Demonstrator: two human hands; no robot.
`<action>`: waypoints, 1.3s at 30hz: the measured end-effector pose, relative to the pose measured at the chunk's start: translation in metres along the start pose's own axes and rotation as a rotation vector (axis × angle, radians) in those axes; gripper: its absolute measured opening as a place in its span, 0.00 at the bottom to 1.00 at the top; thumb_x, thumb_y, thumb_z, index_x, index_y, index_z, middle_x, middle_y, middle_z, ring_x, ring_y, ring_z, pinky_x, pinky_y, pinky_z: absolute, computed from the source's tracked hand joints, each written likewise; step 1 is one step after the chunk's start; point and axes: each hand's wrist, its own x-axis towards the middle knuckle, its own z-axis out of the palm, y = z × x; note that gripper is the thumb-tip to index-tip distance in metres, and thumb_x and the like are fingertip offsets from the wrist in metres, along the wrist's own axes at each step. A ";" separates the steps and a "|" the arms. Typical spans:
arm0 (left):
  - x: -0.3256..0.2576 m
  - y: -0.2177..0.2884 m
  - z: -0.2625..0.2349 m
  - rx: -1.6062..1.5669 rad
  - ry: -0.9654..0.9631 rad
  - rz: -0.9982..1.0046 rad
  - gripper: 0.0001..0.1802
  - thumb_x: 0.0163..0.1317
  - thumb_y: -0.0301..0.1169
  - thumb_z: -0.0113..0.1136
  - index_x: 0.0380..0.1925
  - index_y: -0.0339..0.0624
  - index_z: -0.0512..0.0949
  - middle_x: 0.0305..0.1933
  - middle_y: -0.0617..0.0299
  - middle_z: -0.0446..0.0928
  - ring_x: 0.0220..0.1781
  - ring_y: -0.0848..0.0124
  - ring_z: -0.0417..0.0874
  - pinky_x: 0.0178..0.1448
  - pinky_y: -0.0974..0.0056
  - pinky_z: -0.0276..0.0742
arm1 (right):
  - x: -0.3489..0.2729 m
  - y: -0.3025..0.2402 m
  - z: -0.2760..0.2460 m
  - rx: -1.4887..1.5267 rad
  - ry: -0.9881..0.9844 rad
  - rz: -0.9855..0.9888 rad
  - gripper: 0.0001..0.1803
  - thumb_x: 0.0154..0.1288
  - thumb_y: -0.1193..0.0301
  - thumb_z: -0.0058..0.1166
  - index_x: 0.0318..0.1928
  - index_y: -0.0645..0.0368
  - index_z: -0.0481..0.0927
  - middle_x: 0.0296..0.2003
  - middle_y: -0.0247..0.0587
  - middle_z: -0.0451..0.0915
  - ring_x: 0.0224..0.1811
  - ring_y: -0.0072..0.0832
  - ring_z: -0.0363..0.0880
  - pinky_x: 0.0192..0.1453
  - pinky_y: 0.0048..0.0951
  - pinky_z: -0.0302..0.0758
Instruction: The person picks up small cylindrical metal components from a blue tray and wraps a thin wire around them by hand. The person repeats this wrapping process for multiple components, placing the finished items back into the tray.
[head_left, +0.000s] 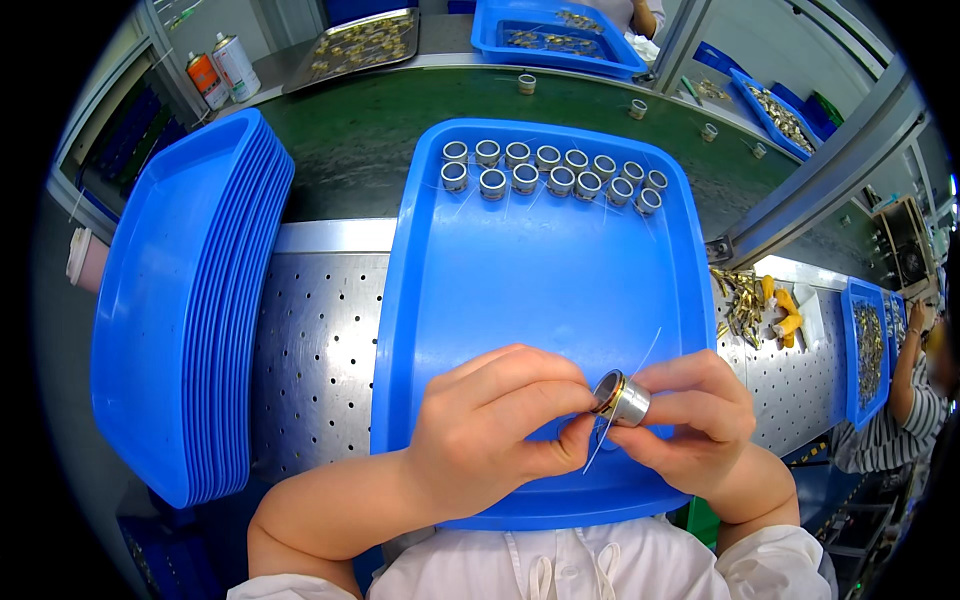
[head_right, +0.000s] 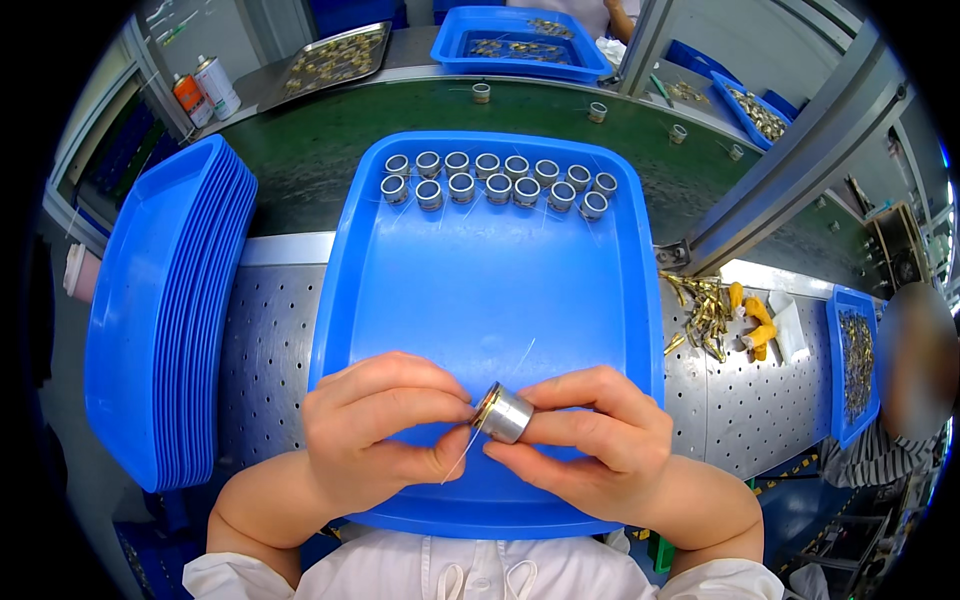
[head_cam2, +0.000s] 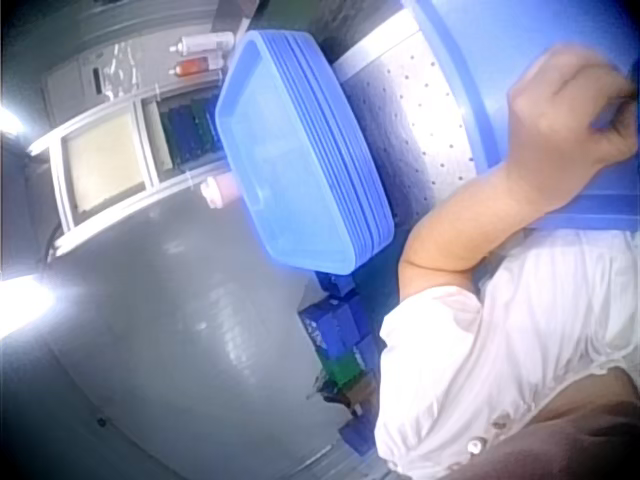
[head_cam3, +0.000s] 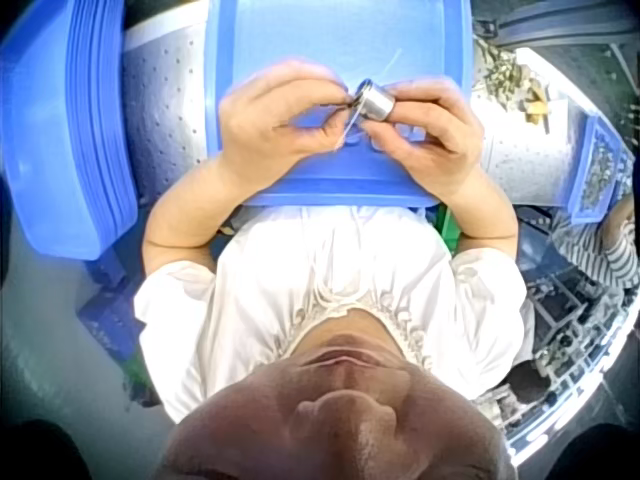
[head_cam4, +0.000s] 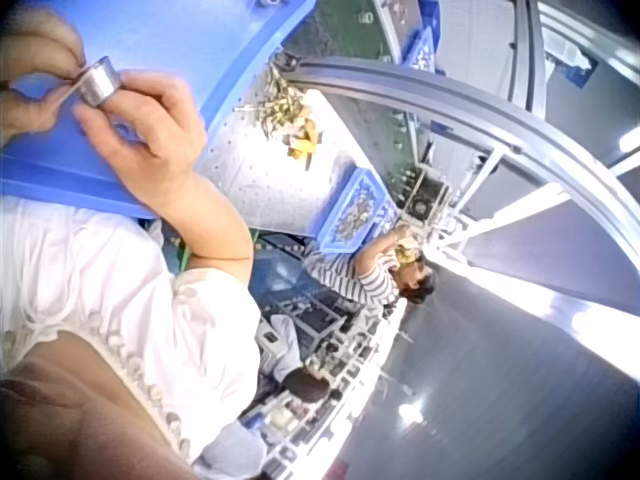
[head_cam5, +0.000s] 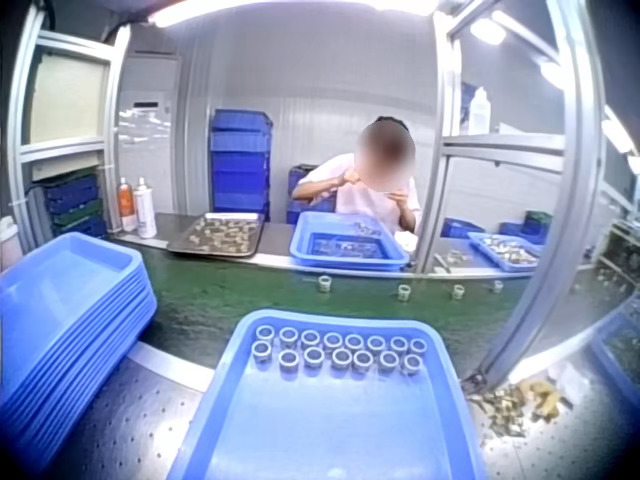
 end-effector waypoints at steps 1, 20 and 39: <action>0.000 0.000 0.000 -0.014 -0.001 -0.010 0.12 0.34 0.17 0.67 0.24 0.38 0.80 0.27 0.59 0.79 0.27 0.67 0.82 0.28 0.70 0.77 | 0.000 0.000 0.000 -0.002 0.004 -0.006 0.15 0.39 0.77 0.73 0.32 0.60 0.83 0.33 0.40 0.79 0.29 0.25 0.80 0.28 0.20 0.77; -0.003 0.000 0.000 0.004 0.026 0.027 0.13 0.33 0.17 0.67 0.24 0.38 0.80 0.27 0.58 0.78 0.26 0.67 0.81 0.26 0.70 0.77 | 0.000 -0.003 0.003 -0.055 0.017 -0.083 0.16 0.40 0.78 0.72 0.34 0.60 0.82 0.33 0.40 0.79 0.29 0.25 0.81 0.28 0.20 0.78; 0.003 0.000 -0.005 -0.095 -0.078 -0.150 0.09 0.42 0.19 0.67 0.26 0.39 0.80 0.30 0.61 0.79 0.27 0.70 0.81 0.28 0.70 0.77 | 0.001 0.001 0.002 -0.137 -0.010 -0.122 0.15 0.42 0.78 0.70 0.35 0.62 0.82 0.35 0.44 0.79 0.30 0.31 0.82 0.30 0.25 0.80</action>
